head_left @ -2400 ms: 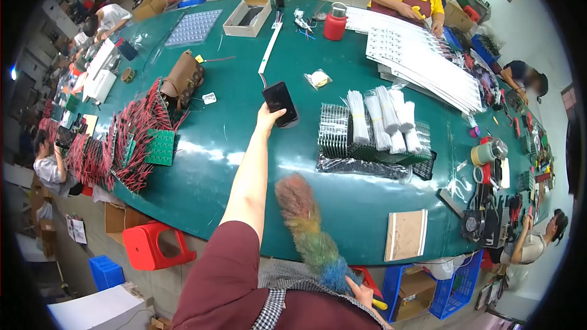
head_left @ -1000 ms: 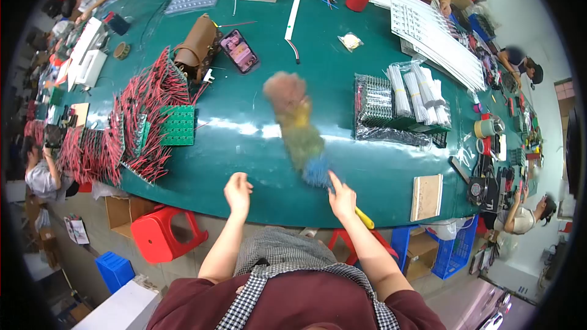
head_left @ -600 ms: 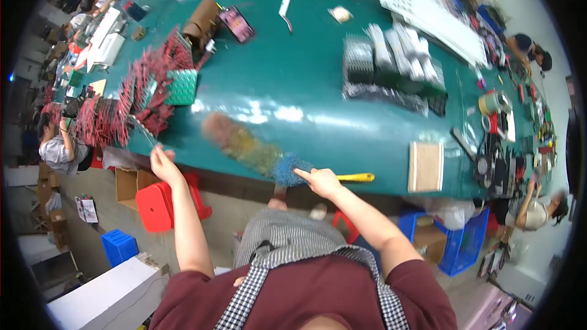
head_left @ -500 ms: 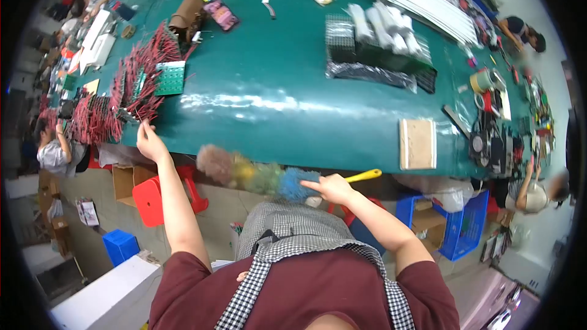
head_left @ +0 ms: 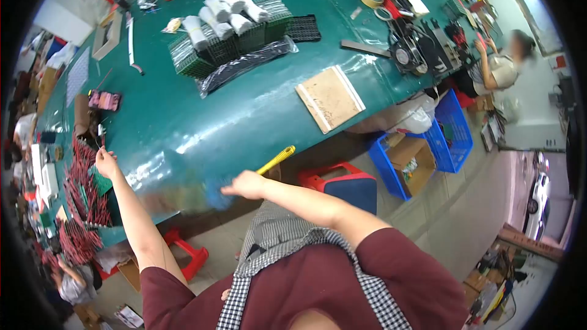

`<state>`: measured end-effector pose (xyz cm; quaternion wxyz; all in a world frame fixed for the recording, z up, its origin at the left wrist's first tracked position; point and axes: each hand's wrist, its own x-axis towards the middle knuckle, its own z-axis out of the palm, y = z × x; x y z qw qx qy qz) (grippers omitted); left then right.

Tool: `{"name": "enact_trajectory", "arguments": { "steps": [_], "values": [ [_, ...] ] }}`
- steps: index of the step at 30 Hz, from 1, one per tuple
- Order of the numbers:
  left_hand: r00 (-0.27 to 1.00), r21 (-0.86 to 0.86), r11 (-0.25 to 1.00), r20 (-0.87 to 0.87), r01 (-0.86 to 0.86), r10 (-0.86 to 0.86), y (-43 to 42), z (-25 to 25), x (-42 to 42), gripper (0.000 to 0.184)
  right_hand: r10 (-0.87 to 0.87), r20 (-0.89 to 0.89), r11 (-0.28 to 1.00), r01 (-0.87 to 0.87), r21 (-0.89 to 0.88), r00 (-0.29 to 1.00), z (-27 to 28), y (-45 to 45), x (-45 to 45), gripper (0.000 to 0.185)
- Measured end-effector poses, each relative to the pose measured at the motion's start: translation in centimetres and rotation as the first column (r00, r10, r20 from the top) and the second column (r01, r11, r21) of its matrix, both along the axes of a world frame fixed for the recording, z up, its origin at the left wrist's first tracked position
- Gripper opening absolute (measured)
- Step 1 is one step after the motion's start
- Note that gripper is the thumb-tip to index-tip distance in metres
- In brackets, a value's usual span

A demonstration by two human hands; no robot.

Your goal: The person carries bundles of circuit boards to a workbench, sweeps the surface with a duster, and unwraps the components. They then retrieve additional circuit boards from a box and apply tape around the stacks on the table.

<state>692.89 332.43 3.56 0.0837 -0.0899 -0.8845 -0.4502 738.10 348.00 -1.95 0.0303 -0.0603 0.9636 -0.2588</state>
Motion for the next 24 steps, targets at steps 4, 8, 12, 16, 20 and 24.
{"name": "enact_trajectory", "arguments": {
  "steps": [4, 8, 12, 16, 20, 24],
  "values": [
    [0.897, 0.170, 0.961, 0.353, 0.219, -0.266, 1.8, -11.8, -6.4, 0.035, -0.170, 0.019, 0.982, 0.171, -0.082, 0.985, 2.8, 3.3, 13.1, 0.060],
    [0.870, 0.079, 0.974, 0.439, 0.212, -0.225, 4.3, -18.8, -2.6, 0.056, -0.649, 0.133, 0.754, 0.612, 0.237, 0.749, 9.6, 8.5, 25.3, 0.073],
    [0.934, -0.271, 0.900, 0.205, 0.342, -0.293, 7.1, -14.5, 4.6, 0.052, -0.843, -0.027, 0.493, 0.792, 0.360, 0.538, 11.7, 12.4, 30.0, 0.071],
    [0.987, -0.508, 0.852, -0.019, 0.126, -0.157, 11.5, -10.7, 10.2, 0.042, -0.937, -0.083, 0.304, 0.910, 0.282, 0.339, 10.1, 15.3, 27.3, 0.066],
    [0.639, -0.208, 0.613, 0.393, 0.763, -0.662, 19.8, -5.8, 26.7, 0.029, -0.979, 0.022, 0.200, 0.942, 0.270, 0.202, 8.4, 15.8, 25.0, 0.063],
    [0.145, 0.137, 0.298, 0.639, 0.945, -0.755, 25.3, -5.6, 41.7, 0.057, -0.978, -0.041, 0.199, 0.971, 0.135, 0.206, 10.5, 16.0, 22.8, 0.057]
  ]
}}
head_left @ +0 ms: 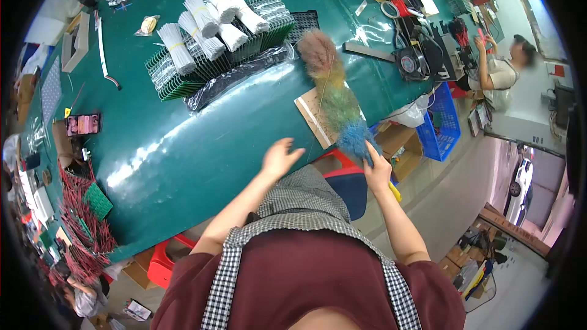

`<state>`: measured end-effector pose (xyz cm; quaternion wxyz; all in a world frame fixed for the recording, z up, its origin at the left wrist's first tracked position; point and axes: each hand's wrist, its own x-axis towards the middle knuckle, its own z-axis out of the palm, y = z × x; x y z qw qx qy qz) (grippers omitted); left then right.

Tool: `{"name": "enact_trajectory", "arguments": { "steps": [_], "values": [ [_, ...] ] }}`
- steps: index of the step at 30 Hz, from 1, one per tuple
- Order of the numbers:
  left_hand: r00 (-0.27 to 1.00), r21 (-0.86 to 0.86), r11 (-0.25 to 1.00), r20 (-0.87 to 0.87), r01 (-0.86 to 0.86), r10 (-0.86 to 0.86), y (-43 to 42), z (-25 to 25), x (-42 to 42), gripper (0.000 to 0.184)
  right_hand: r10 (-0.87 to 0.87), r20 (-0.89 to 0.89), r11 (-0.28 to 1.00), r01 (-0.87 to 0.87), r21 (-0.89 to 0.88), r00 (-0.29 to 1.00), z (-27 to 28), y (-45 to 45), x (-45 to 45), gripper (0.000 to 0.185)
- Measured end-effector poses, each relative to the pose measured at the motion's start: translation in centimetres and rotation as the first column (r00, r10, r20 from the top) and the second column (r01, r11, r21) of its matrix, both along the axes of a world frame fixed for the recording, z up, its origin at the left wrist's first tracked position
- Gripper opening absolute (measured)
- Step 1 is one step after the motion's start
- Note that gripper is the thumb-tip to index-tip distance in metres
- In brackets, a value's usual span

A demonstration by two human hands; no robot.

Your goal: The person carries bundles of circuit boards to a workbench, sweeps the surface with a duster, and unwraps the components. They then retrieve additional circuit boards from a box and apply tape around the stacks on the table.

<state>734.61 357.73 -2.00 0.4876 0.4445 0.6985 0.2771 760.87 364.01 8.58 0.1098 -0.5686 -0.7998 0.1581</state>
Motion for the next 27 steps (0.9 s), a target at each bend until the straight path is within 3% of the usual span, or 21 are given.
{"name": "enact_trajectory", "arguments": {
  "steps": [2, 3, 4, 5, 6, 9, 10, 11, 12, 14, 15, 17, 18, 19, 20, 22, 23, 24, 25, 26, 27],
  "values": [
    [0.999, 0.220, 0.975, -0.024, 0.026, -0.022, 1.9, -0.4, 3.7, 0.063, 0.008, -0.024, 1.000, -0.008, 0.019, 1.000, 2.0, -0.2, -0.7, 0.056],
    [0.995, 0.368, 0.930, -0.093, 0.016, 0.019, 2.5, -2.0, 5.3, 0.054, 0.013, -0.040, 1.000, -0.012, 0.027, 0.999, 2.8, -0.4, -1.1, 0.056],
    [0.973, 0.193, 0.980, 0.229, -0.037, -0.008, 3.1, -1.2, 5.4, 0.044, 0.034, -0.066, 0.998, -0.031, 0.050, 0.997, 3.6, -0.4, -1.3, 0.056],
    [0.845, 0.008, 1.000, 0.535, -0.022, 0.014, 3.4, 0.4, 5.3, 0.035, 0.045, -0.086, 0.997, -0.038, 0.072, 0.995, 4.4, -0.6, -1.2, 0.056],
    [0.847, 0.068, 0.998, 0.532, -0.018, -0.021, 3.2, 2.0, 4.4, 0.030, 0.056, -0.102, 0.994, -0.046, 0.098, 0.993, 4.8, -0.6, -1.0, 0.056],
    [0.895, 0.179, 0.983, 0.446, -0.050, -0.035, -1.6, 7.6, -2.2, 0.022, 0.030, 0.008, 0.997, -0.030, 0.073, 1.000, 4.8, 0.0, 0.6, 0.057],
    [0.890, 0.179, 0.970, 0.451, -0.163, 0.066, -4.2, 9.1, -5.3, 0.024, 0.018, 0.057, 0.998, -0.021, 0.053, 0.998, 4.0, 0.4, 1.4, 0.058],
    [0.877, -0.004, 0.966, 0.418, -0.258, 0.236, -6.9, 11.2, -8.9, 0.025, 0.014, 0.102, 0.999, -0.017, 0.032, 0.995, 2.7, 0.7, 2.0, 0.059],
    [0.910, 0.030, 0.944, 0.280, -0.328, 0.307, -10.3, 11.7, -12.6, 0.026, 0.025, 0.143, 1.000, -0.025, 0.001, 0.989, 1.9, 1.0, 2.2, 0.059],
    [0.755, 0.084, 0.762, 0.244, -0.642, 0.609, -16.9, 13.9, -19.1, 0.031, 0.018, 0.193, 0.989, 0.011, -0.148, 0.981, 0.6, 1.0, 1.2, 0.052],
    [0.714, 0.214, 0.682, 0.163, -0.700, 0.681, -19.8, 15.0, -22.0, 0.036, 0.078, 0.209, 0.991, -0.053, -0.121, 0.975, -0.9, 0.7, 1.5, 0.061],
    [0.592, 0.259, 0.595, -0.096, -0.761, 0.800, -24.3, 17.2, -26.9, 0.034, 0.225, 0.175, 0.970, -0.203, -0.136, 0.959, -1.5, -0.7, 1.3, 0.064],
    [0.536, 0.303, 0.563, -0.174, -0.769, 0.826, -26.2, 16.7, -29.7, 0.032, 0.300, 0.202, 0.948, -0.268, -0.170, 0.932, -1.0, -1.2, 1.5, 0.065],
    [0.429, 0.336, 0.452, -0.145, -0.826, 0.892, -27.4, 15.4, -32.2, 0.032, 0.377, 0.167, 0.921, -0.350, -0.170, 0.911, -0.3, -1.6, 1.6, 0.068],
    [0.259, 0.339, 0.274, -0.088, -0.900, 0.962, -27.9, 14.0, -34.5, 0.033, 0.414, 0.255, 0.899, -0.350, -0.262, 0.874, 0.0, -2.2, 2.5, 0.068],
    [0.114, 0.519, 0.276, -0.323, -0.809, 0.940, -31.2, 6.0, -41.3, 0.033, 0.530, 0.239, 0.839, -0.462, -0.287, 0.814, 0.5, -1.9, 4.0, 0.072],
    [-0.008, 0.468, 0.132, -0.286, -0.874, 0.958, -31.0, 2.8, -43.4, 0.033, 0.589, 0.213, 0.804, -0.538, -0.252, 0.780, 0.8, -1.5, 4.4, 0.074],
    [-0.017, 0.461, 0.163, -0.362, -0.873, 0.932, -31.2, -0.8, -45.6, 0.033, 0.588, 0.225, 0.807, -0.545, -0.226, 0.777, 1.2, -1.1, 4.5, 0.075],
    [0.006, 0.263, 0.095, -0.321, -0.960, 0.947, -28.3, 0.1, -44.7, 0.032, 0.587, 0.239, 0.809, -0.551, -0.204, 0.774, 1.7, -0.8, 4.6, 0.076],
    [0.165, 0.212, 0.233, -0.295, -0.949, 0.941, -29.4, -3.9, -47.2, 0.034, 0.588, 0.250, 0.809, -0.559, -0.180, 0.770, 2.0, -0.4, 4.6, 0.077],
    [0.039, 0.389, 0.335, -0.600, -0.858, 0.799, -27.8, -5.2, -46.1, 0.045, 0.540, 0.283, 0.841, -0.502, -0.199, 0.793, 1.8, -0.1, 4.6, 0.078]
  ]
}}
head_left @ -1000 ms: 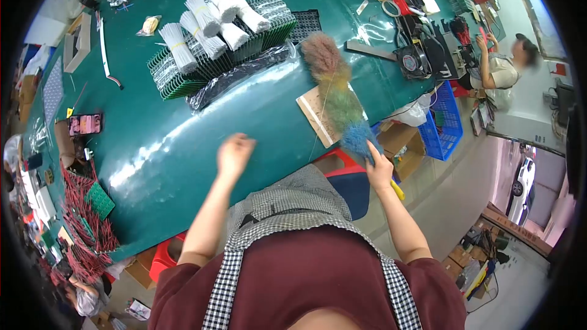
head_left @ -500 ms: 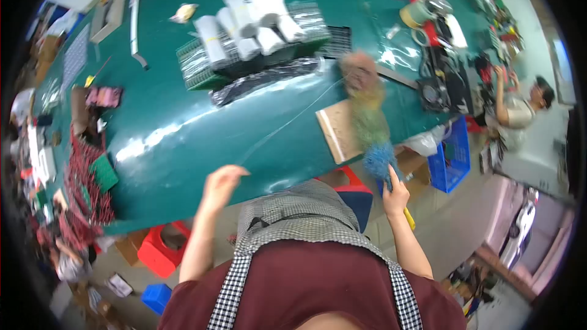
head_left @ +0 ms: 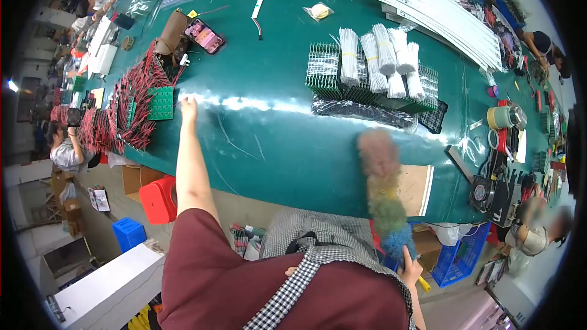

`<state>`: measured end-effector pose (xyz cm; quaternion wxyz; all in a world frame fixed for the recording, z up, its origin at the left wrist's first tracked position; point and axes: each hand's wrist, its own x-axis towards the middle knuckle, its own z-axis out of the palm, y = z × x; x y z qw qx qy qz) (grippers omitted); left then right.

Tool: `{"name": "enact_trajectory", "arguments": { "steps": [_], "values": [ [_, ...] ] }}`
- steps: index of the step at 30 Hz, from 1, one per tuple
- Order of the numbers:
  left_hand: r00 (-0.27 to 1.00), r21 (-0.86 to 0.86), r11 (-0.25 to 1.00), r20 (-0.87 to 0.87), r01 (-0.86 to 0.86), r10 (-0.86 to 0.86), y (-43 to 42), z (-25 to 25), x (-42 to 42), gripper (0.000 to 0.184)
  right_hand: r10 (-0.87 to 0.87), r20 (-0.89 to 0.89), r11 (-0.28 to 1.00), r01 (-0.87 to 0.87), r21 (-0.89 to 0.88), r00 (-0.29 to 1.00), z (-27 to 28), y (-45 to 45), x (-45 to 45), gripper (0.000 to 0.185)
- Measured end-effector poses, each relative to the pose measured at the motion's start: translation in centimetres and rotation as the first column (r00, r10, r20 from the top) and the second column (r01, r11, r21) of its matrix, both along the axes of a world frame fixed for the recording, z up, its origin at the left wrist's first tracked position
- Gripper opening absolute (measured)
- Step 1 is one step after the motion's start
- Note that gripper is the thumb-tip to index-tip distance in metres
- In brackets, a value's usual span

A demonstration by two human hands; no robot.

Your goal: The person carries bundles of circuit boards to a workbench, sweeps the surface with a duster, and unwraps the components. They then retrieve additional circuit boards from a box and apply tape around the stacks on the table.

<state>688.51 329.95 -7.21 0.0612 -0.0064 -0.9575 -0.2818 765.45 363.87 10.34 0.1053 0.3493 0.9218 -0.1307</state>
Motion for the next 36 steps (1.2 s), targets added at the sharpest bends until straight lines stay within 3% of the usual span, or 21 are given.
{"name": "enact_trajectory", "arguments": {
  "steps": [2, 4, 5, 7, 8, 9, 12, 14, 15, 16, 17, 18, 19, 20, 22, 23, 25, 29, 32, 34, 36],
  "values": [
    [0.999, -0.114, 0.993, 0.021, -0.030, 0.032, 2.7, 1.3, 2.2, 0.056, -0.116, 0.078, 0.993, 0.116, 0.004, 0.990, -1.1, 0.4, 0.0, 0.080],
    [0.993, -0.194, 0.980, -0.119, -0.043, 0.020, 2.6, 1.3, 3.3, 0.059, -0.060, 0.130, 0.997, 0.067, -0.049, 0.990, -2.9, 0.3, -1.0, 0.084],
    [0.984, -0.232, 0.971, -0.180, -0.048, 0.006, 2.7, 0.9, 4.6, 0.060, -0.064, 0.272, 0.990, 0.096, -0.107, 0.960, -3.4, 0.1, -1.8, 0.085],
    [0.969, -0.370, 0.928, -0.211, 0.046, -0.132, 3.9, 5.4, 9.0, 0.055, 0.055, 0.096, 0.989, -0.041, -0.142, 0.994, -5.1, 0.2, -0.9, 0.082],
    [0.939, -0.380, 0.923, -0.290, 0.065, -0.185, 5.8, 7.7, 12.6, 0.046, 0.077, 0.116, 0.991, -0.062, -0.121, 0.990, -4.2, 0.5, -1.0, 0.079],
    [0.930, -0.355, 0.931, -0.308, 0.082, -0.199, 7.8, 9.6, 16.4, 0.041, 0.095, -0.042, 0.989, -0.099, -0.106, 0.995, -2.8, 1.5, -1.7, 0.076],
    [0.889, -0.230, 0.919, -0.262, 0.320, -0.375, 11.7, 10.9, 27.3, 0.026, 0.105, -0.220, 0.994, -0.110, -0.013, 0.970, -3.0, 5.5, -0.7, 0.071],
    [0.910, 0.023, 0.915, -0.111, 0.403, -0.399, 14.7, 9.1, 36.2, 0.019, 0.148, -0.201, 0.988, -0.153, -0.009, 0.968, -4.1, 9.0, -0.4, 0.069],
    [0.887, 0.189, 0.900, 0.181, 0.392, -0.425, 16.2, 7.9, 40.9, 0.021, 0.171, -0.196, 0.984, -0.177, -0.010, 0.966, -4.7, 10.8, -0.3, 0.069],
    [0.801, 0.300, 0.872, 0.358, 0.388, -0.480, 18.1, 6.4, 45.3, 0.020, 0.230, -0.181, 0.972, -0.234, 0.000, 0.956, -5.0, 12.5, -0.5, 0.069],
    [0.740, 0.271, 0.904, 0.520, 0.330, -0.426, 21.1, 6.7, 49.1, 0.024, 0.288, -0.162, 0.957, -0.291, 0.005, 0.944, -5.0, 14.0, -0.7, 0.069],
    [0.696, 0.363, 0.876, 0.537, 0.318, -0.476, 23.4, 5.5, 52.4, 0.036, 0.344, -0.147, 0.938, -0.346, 0.012, 0.928, -4.9, 15.5, -0.9, 0.069],
    [0.652, 0.462, 0.879, 0.631, 0.119, -0.420, 26.0, 4.9, 54.9, 0.048, 0.401, -0.156, 0.916, -0.399, 0.048, 0.903, -4.4, 16.9, -0.6, 0.070],
    [0.669, 0.445, 0.887, 0.623, 0.122, -0.405, 28.0, 4.5, 56.7, 0.058, 0.406, -0.173, 0.914, -0.403, 0.053, 0.897, -4.5, 18.2, 0.3, 0.070],
    [0.624, 0.259, 0.953, 0.722, 0.156, -0.298, 32.0, 6.5, 58.5, 0.059, 0.413, -0.191, 0.910, -0.410, 0.058, 0.890, -4.3, 20.8, 3.2, 0.071],
    [0.705, 0.172, 0.968, 0.663, 0.184, -0.251, 34.0, 6.8, 59.6, 0.059, 0.412, -0.266, 0.911, -0.399, 0.104, 0.871, -4.3, 21.9, 4.6, 0.071],
    [0.845, -0.012, 0.980, 0.508, 0.200, -0.166, 37.0, 7.4, 61.4, 0.059, 0.316, -0.201, 0.946, -0.293, 0.137, 0.927, -4.5, 23.0, 8.7, 0.072],
    [0.825, -0.004, 0.972, 0.529, 0.237, -0.199, 38.6, 6.0, 62.7, 0.050, 0.165, -0.149, 0.977, -0.140, 0.163, 0.975, -3.9, 23.0, 13.7, 0.073],
    [0.783, 0.173, 0.953, 0.543, 0.248, -0.303, 37.7, 3.9, 62.9, 0.045, 0.068, -0.138, 0.992, -0.053, 0.112, 0.988, -4.2, 23.2, 14.5, 0.072],
    [0.704, 0.551, 0.834, 0.578, 0.036, -0.412, 36.3, 3.1, 63.3, 0.033, 0.028, -0.125, 0.996, -0.017, 0.087, 0.992, -5.1, 23.4, 14.6, 0.072],
    [0.636, 0.767, 0.601, 0.582, -0.224, -0.506, 33.3, 4.7, 63.6, 0.028, 0.068, -0.032, 0.996, -0.065, 0.063, 0.997, -6.0, 23.1, 13.6, 0.071]
  ]
}}
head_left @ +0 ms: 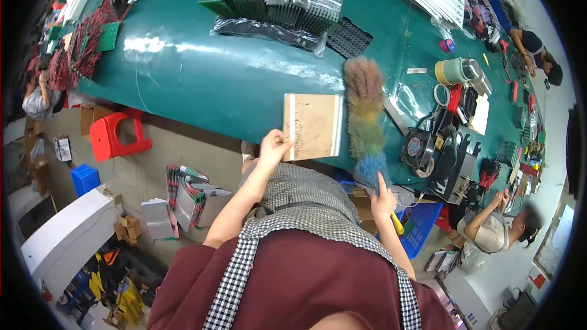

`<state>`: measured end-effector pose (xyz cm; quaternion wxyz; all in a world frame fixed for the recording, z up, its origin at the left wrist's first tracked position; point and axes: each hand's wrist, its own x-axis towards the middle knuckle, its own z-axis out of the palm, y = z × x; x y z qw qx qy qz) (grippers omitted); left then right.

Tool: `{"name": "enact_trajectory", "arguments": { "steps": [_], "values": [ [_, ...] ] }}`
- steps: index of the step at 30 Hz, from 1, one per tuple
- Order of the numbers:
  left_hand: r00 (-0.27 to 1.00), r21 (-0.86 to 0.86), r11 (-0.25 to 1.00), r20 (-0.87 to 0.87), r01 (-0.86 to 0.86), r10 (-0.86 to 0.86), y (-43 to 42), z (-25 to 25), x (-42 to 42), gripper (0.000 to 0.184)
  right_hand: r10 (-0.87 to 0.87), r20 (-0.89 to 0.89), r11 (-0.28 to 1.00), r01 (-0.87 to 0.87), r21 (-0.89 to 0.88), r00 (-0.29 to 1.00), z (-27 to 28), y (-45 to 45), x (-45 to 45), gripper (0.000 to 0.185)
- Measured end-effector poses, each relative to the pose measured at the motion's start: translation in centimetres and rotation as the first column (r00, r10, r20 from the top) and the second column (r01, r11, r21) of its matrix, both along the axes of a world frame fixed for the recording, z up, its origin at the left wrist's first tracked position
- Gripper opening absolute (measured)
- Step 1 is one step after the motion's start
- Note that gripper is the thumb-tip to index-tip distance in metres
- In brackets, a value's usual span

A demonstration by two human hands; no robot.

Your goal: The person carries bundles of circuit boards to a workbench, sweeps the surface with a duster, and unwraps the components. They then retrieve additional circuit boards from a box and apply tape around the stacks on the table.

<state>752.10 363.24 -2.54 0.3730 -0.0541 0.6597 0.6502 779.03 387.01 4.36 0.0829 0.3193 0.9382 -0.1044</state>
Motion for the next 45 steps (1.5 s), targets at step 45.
{"name": "enact_trajectory", "arguments": {
  "steps": [45],
  "values": [
    [0.210, -0.665, 0.727, -0.696, 0.173, -0.687, 5.2, 5.0, -13.4, 0.035, -0.534, -0.563, 0.797, 0.598, -0.086, 0.631, 7.8, -9.8, -0.3, 0.047]
  ]
}}
